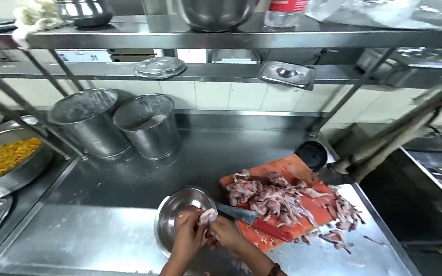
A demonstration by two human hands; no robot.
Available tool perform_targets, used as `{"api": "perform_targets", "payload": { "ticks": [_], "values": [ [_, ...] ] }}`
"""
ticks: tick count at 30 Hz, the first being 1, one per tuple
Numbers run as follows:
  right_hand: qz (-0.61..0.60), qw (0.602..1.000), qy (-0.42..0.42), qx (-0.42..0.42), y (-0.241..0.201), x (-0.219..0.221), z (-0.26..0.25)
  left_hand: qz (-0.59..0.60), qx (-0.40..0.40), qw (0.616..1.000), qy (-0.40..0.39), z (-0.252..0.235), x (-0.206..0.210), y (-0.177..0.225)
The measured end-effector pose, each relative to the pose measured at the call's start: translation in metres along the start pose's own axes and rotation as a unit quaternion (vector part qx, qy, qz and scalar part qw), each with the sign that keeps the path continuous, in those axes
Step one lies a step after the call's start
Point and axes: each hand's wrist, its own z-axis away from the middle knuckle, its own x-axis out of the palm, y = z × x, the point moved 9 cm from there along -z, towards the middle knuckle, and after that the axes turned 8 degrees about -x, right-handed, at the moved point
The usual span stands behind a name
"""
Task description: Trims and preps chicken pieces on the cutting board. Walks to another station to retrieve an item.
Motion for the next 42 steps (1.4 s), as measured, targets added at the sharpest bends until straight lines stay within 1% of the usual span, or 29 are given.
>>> {"api": "perform_targets", "payload": {
  "ticks": [2,4,5,7,9,10,12,13,15,17,19,20,23,25,26,27,28,29,30,31,32,33,34,35,36,37,38,41,42],
  "values": [
    [0.11,0.993,0.035,-0.012,0.004,-0.028,0.004,-0.134,0.031,0.99,-0.01,0.005,0.016,0.026],
    [0.157,0.98,0.094,-0.076,-0.001,-0.05,0.012,-0.224,0.02,0.973,-0.057,0.011,0.042,0.048],
    [0.156,0.973,0.126,-0.119,-0.004,-0.059,0.018,-0.247,0.023,0.967,-0.064,0.014,0.055,0.059],
    [0.131,0.949,0.197,-0.207,-0.008,-0.079,0.034,-0.258,0.048,0.964,-0.05,0.018,0.073,0.079],
    [0.143,0.921,0.26,-0.253,-0.012,-0.1,0.053,-0.258,0.079,0.962,-0.035,0.02,0.087,0.098],
    [0.176,0.911,0.277,-0.251,-0.014,-0.108,0.062,-0.252,0.087,0.963,-0.03,0.019,0.092,0.107],
    [0.241,0.901,0.281,-0.228,-0.016,-0.122,0.074,-0.214,0.105,0.971,0.004,0.016,0.1,0.123],
    [0.252,0.904,0.274,-0.21,-0.014,-0.128,0.076,-0.186,0.118,0.975,0.024,0.014,0.105,0.131],
    [0.252,0.929,0.227,-0.146,-0.006,-0.14,0.08,-0.147,0.161,0.975,0.037,0.013,0.123,0.146],
    [0.261,0.944,0.182,-0.085,0.005,-0.151,0.091,-0.143,0.198,0.97,-0.006,0.01,0.144,0.156],
    [0.265,0.947,0.171,-0.069,0.012,-0.159,0.105,-0.175,0.216,0.96,-0.044,0.002,0.162,0.167],
    [0.274,0.945,0.165,-0.067,0.012,-0.163,0.111,-0.177,0.205,0.96,-0.066,-0.005,0.168,0.171],
    [0.342,0.923,0.144,-0.102,-0.011,-0.175,0.132,-0.086,0.133,0.979,-0.132,-0.024,0.177,0.177],
    [0.341,0.923,0.104,-0.142,-0.029,-0.176,0.147,0.029,0.098,0.979,-0.176,-0.023,0.182,0.185],
    [0.326,0.927,0.081,-0.167,-0.039,-0.177,0.154,0.094,0.078,0.972,-0.201,-0.02,0.185,0.192],
    [0.303,0.932,0.056,-0.189,-0.048,-0.177,0.161,0.163,0.047,0.959,-0.226,-0.016,0.189,0.198],
    [0.271,0.939,0.03,-0.21,-0.057,-0.177,0.167,0.245,0.004,0.936,-0.253,-0.01,0.194,0.202],
    [0.234,0.946,0.007,-0.225,-0.064,-0.177,0.172,0.333,-0.048,0.899,-0.281,-0.002,0.2,0.205],
    [0.191,0.953,-0.006,-0.235,-0.069,-0.179,0.175,0.409,-0.09,0.859,-0.293,0.005,0.207,0.208],
    [0.134,0.962,-0.008,-0.236,-0.07,-0.181,0.176,0.451,-0.117,0.841,-0.275,0.01,0.21,0.21],
    [0.06,0.971,0.003,-0.229,-0.065,-0.186,0.174,0.443,-0.12,0.86,-0.223,0.01,0.208,0.211],
    [-0.023,0.976,0.024,-0.216,-0.057,-0.19,0.17,0.391,-0.093,0.903,-0.151,0.008,0.2,0.211],
    [-0.101,0.974,0.057,-0.193,-0.047,-0.192,0.167,0.31,-0.036,0.945,-0.094,0.009,0.193,0.213],
    [-0.155,0.968,0.1,-0.17,-0.04,-0.195,0.164,0.223,0.028,0.973,-0.054,0.011,0.19,0.214],
    [-0.183,0.96,0.148,-0.153,-0.036,-0.198,0.161,0.156,0.086,0.984,-0.027,0.014,0.191,0.216],
    [-0.179,0.953,0.189,-0.153,-0.037,-0.202,0.16,0.12,0.123,0.985,-0.015,0.016,0.195,0.216],
    [-0.148,0.952,0.211,-0.168,-0.039,-0.207,0.161,0.114,0.131,0.984,-0.03,0.017,0.201,0.213],
    [-0.034,0.947,0.229,-0.221,-0.04,-0.215,0.156,0.221,0.062,0.966,-0.121,0.016,0.212,0.202],
    [0.003,0.944,0.228,-0.24,-0.044,-0.215,0.156,0.258,0.04,0.956,-0.137,0.016,0.213,0.202]
  ]
}}
